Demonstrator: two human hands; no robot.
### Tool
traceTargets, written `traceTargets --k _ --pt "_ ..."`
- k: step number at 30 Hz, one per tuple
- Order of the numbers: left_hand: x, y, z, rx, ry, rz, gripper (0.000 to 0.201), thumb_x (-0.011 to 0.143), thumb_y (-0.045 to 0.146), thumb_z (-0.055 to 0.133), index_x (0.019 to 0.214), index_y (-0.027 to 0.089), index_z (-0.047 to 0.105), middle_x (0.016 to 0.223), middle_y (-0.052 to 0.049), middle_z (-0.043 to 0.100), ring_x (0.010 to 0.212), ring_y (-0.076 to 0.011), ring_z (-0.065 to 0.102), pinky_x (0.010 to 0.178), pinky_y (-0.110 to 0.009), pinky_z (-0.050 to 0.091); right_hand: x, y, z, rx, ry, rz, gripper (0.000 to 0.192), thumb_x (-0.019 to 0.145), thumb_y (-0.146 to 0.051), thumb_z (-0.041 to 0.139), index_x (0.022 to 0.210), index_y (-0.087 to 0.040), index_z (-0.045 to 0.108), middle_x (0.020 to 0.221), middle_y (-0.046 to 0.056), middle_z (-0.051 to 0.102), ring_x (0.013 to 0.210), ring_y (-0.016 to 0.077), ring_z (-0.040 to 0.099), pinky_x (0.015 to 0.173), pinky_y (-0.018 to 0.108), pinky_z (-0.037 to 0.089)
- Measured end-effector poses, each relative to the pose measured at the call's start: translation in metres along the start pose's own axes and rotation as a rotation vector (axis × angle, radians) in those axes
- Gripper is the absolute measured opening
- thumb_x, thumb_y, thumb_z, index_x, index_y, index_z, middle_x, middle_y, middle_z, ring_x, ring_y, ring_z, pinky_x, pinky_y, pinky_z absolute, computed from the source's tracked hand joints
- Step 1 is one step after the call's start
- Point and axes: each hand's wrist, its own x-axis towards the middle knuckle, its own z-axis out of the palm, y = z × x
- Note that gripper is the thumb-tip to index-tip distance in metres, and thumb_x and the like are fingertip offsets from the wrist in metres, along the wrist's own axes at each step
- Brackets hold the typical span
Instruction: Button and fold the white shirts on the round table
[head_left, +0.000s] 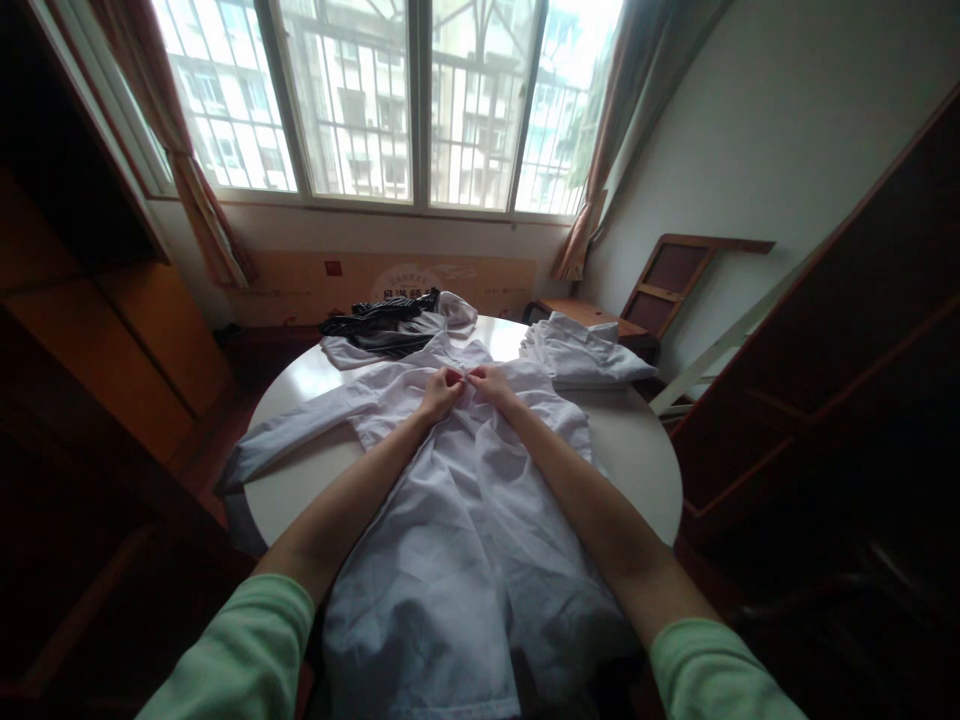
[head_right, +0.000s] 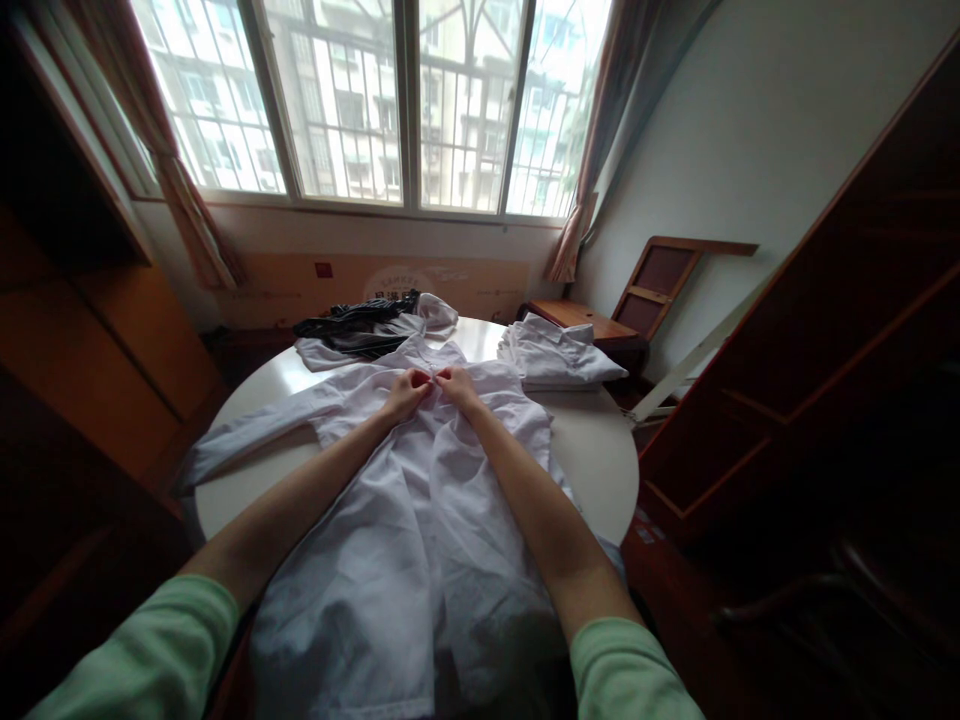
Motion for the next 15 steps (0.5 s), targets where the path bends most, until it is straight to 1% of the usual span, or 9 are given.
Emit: traceTargets --k 4,7,11,15 --pt "0.0002 0.0005 0.0003 -0.007 0.006 -0.021 0.009 0.063 0.01 0.062 0.068 0.016 0.057 0.063 0.001 0.06 0.061 -0.0122 0.055 0.062 -0.024 0.044 0.0 0.0021 0.0006 -0.009 0.04 -0.054 0.012 0.076 -0.016 0.06 0.079 -0.014 0.072 0.078 0.004 0.072 0.072 0.0151 0.065 0.067 0.023 0.048" --pt "-0.0004 0.0018 -0.0004 -0.003 0.006 -0.04 0.01 0.062 0.01 0.063 0.068 0.016 0.056 0.064 0.0 0.06 0.062 -0.0126 0.055 0.062 -0.025 0.044 -0.0026 0.0003 -0.0002 -0.019 0.046 -0.084 0.012 0.077 -0.017 0.061 0.081 -0.015 0.072 0.08 0.004 0.072 0.073 0.0152 0.065 0.067 0.023 0.048" --pt "-0.0008 0.0012 -0.001 0.007 0.001 -0.046 0.009 0.065 0.014 0.063 0.067 0.016 0.055 0.064 0.0 0.059 0.062 -0.0131 0.055 0.062 -0.025 0.043 -0.0073 -0.0052 -0.0023 -0.098 0.05 -0.129 0.012 0.075 -0.016 0.062 0.081 -0.016 0.073 0.081 0.005 0.073 0.075 0.0165 0.066 0.069 0.024 0.048" --pt "0.0007 -0.0027 0.0003 0.006 0.002 -0.058 0.01 0.064 0.012 0.063 0.068 0.016 0.054 0.063 0.001 0.058 0.062 -0.0128 0.054 0.062 -0.025 0.043 -0.009 -0.0068 -0.0042 -0.117 0.044 -0.103 0.011 0.071 -0.018 0.065 0.078 -0.015 0.073 0.079 0.007 0.073 0.075 0.0184 0.066 0.069 0.025 0.048"
